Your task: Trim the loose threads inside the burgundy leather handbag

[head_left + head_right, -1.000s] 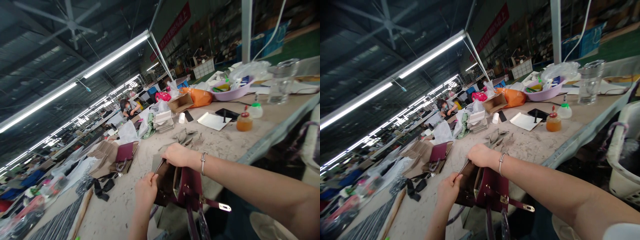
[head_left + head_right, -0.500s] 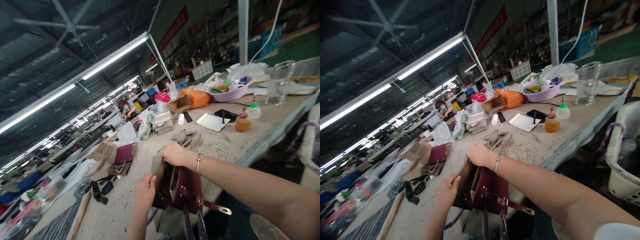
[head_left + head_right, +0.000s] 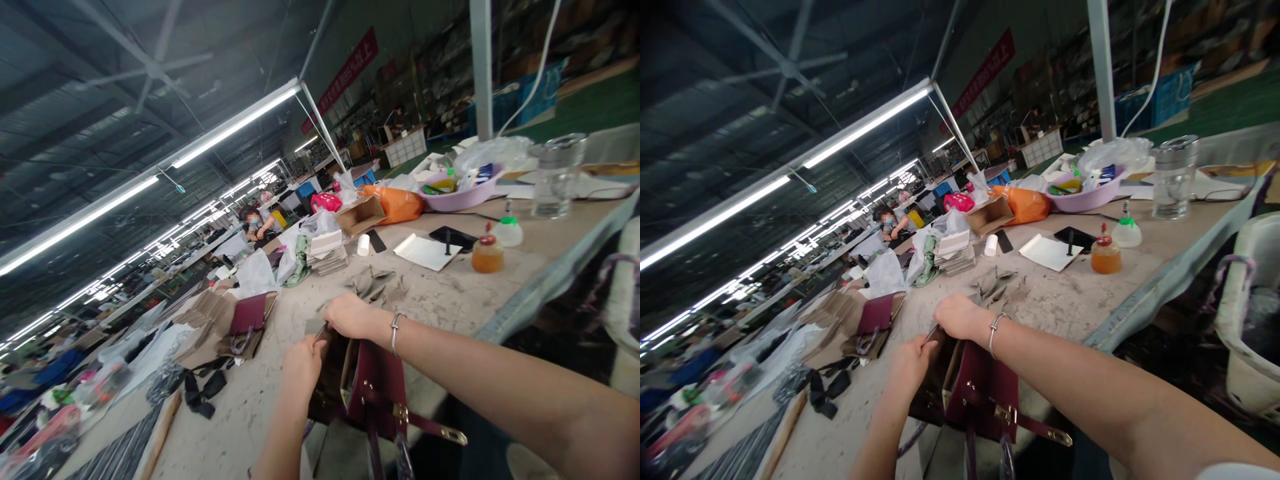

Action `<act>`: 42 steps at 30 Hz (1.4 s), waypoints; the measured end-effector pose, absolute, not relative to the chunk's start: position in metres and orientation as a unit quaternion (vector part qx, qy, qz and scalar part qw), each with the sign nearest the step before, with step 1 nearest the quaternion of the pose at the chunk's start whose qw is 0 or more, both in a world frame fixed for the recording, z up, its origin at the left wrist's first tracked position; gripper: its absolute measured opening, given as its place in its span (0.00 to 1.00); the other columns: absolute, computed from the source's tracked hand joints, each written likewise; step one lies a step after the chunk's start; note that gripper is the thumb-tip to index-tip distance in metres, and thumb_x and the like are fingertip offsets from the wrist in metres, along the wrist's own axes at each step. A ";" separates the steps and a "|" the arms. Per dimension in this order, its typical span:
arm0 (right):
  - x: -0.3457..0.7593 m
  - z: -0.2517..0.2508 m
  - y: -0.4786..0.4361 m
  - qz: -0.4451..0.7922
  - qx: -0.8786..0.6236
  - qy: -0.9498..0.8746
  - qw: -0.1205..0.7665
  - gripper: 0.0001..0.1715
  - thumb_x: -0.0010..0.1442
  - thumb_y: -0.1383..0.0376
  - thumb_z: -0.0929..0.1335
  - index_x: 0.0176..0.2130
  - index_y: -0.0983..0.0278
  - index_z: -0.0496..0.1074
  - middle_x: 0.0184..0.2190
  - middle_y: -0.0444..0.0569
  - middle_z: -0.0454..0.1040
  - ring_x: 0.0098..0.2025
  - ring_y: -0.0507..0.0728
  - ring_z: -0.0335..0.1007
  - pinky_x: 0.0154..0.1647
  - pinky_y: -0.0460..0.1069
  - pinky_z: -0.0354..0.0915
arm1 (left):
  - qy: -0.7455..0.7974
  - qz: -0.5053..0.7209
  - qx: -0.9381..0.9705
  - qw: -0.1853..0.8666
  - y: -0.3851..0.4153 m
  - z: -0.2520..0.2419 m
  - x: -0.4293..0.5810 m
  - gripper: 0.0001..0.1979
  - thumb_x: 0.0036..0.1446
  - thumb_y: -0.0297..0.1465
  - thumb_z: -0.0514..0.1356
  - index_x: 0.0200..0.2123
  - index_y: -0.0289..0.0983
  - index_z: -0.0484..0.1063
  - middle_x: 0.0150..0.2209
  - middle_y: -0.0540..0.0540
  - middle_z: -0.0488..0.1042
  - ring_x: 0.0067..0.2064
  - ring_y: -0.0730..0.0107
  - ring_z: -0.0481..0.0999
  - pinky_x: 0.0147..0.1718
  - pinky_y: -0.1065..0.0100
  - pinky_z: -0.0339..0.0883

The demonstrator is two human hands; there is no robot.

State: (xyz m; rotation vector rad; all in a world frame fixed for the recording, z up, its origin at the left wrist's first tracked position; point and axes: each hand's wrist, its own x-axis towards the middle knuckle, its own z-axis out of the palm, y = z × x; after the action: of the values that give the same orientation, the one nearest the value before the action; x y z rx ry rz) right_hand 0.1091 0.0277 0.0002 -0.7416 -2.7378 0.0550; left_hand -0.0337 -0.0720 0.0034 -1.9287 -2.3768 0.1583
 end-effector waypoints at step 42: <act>0.136 0.012 0.026 0.022 -0.263 -0.951 0.160 0.11 0.60 0.63 0.65 0.33 0.62 0.76 0.35 0.49 0.77 0.36 0.56 0.72 0.31 0.46 0.59 | -0.740 0.016 -0.671 0.036 -0.073 -0.009 -0.045 0.17 0.66 0.38 0.47 0.36 0.39 0.73 0.29 0.44 0.77 0.32 0.64 0.77 0.28 0.68 0.58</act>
State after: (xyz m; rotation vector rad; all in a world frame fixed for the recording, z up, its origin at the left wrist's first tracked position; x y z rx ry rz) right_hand 0.1358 0.0256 0.0116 -0.7512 -2.7179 0.0642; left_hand -0.0450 -0.0731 -0.0086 -2.0605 -2.2733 0.0498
